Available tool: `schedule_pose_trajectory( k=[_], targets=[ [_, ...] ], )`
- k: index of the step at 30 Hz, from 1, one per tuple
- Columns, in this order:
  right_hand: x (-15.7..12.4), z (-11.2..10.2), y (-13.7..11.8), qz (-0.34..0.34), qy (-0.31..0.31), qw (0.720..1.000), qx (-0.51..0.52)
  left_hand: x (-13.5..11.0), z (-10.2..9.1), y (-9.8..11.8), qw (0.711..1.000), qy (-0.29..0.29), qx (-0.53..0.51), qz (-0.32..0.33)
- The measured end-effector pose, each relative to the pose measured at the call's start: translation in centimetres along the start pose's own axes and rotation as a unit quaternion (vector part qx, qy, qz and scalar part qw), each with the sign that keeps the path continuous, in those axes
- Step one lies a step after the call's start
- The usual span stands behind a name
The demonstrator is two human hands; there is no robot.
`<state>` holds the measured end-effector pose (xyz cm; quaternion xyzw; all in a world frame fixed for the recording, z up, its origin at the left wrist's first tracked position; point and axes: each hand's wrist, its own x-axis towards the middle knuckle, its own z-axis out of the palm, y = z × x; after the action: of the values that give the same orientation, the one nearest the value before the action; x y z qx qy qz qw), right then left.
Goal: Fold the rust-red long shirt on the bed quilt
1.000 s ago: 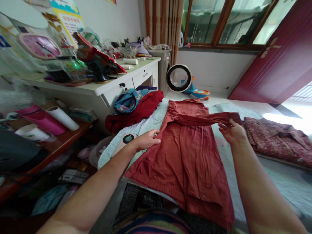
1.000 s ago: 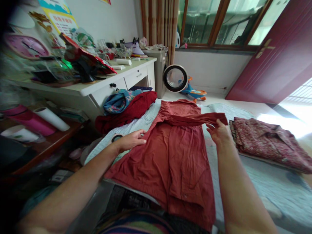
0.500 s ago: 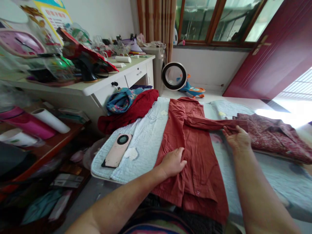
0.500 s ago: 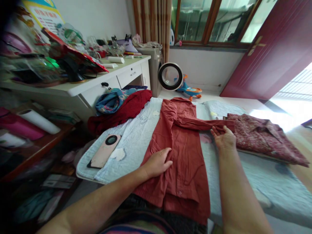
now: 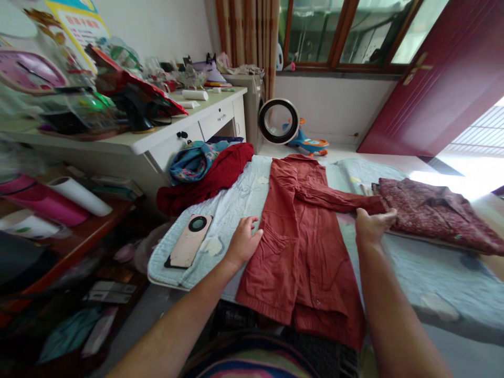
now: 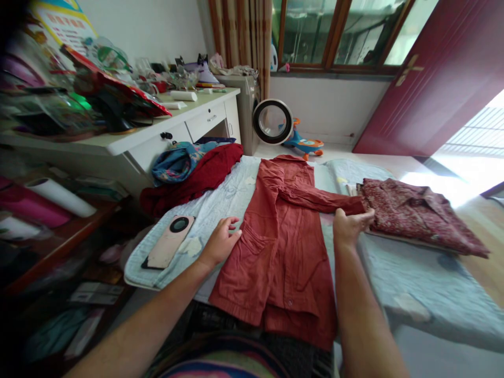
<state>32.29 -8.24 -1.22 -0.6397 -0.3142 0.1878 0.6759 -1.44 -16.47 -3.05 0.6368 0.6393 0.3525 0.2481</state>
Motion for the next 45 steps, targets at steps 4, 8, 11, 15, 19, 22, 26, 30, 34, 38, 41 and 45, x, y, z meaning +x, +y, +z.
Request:
schedule_pose_trajectory(
  k=[4, 8, 11, 15, 19, 22, 26, 30, 34, 38, 41, 45],
  targets=[
    [-4.5, 1.1, -1.9, -0.196, -0.054, 0.965, -0.166, 0.6, 0.7, 0.5, 0.999, -0.014, 0.023, -0.022],
    [-9.8, 3.1, -3.0, -0.172, -0.350, 0.908, -0.156, 1.4, 0.8, 1.1, 0.997, -0.010, 0.055, -0.055],
    [-13.1, 4.3, -3.1, -0.220, -0.472, 0.837, -0.166, 1.8, 0.6, 0.7, 0.997, 0.001, 0.024, -0.075],
    [-15.5, 5.2, -2.1, -0.263, -0.544, 0.775, -0.184, 1.6, 0.6, -0.3, 0.982, -0.029, -0.135, -0.130],
    [-15.8, 5.5, -0.7, -0.261, -0.533, 0.778, -0.205, 1.1, 0.7, -0.9, 0.966, -0.079, -0.201, -0.145],
    [-15.5, 5.5, -0.3, -0.233, -0.539, 0.784, -0.202, 0.7, 0.4, -1.0, 0.993, -0.068, -0.074, -0.065],
    [-15.3, 5.5, -0.4, -0.208, -0.541, 0.794, -0.182, 0.5, 0.0, -0.3, 0.997, -0.023, 0.071, 0.019],
    [-15.2, 5.3, -0.1, -0.184, -0.535, 0.811, -0.149, 0.5, 0.2, 0.5, 0.992, -0.024, 0.113, 0.051],
    [-15.0, 5.1, 0.7, -0.183, -0.522, 0.824, -0.119, 0.4, 0.4, 0.9, 0.987, -0.061, 0.144, 0.045],
    [-15.2, 5.0, 1.1, -0.209, -0.507, 0.831, -0.097, 0.1, 0.3, 1.2, 0.982, -0.074, 0.175, 0.020],
    [-15.5, 5.0, 1.0, -0.227, -0.503, 0.826, -0.117, 0.1, 0.4, 1.3, 0.983, -0.076, 0.166, -0.005],
    [-15.7, 5.0, 0.6, -0.269, -0.501, 0.805, -0.168, 0.5, 1.0, 0.9, 0.994, -0.086, 0.058, -0.043]
  ],
)
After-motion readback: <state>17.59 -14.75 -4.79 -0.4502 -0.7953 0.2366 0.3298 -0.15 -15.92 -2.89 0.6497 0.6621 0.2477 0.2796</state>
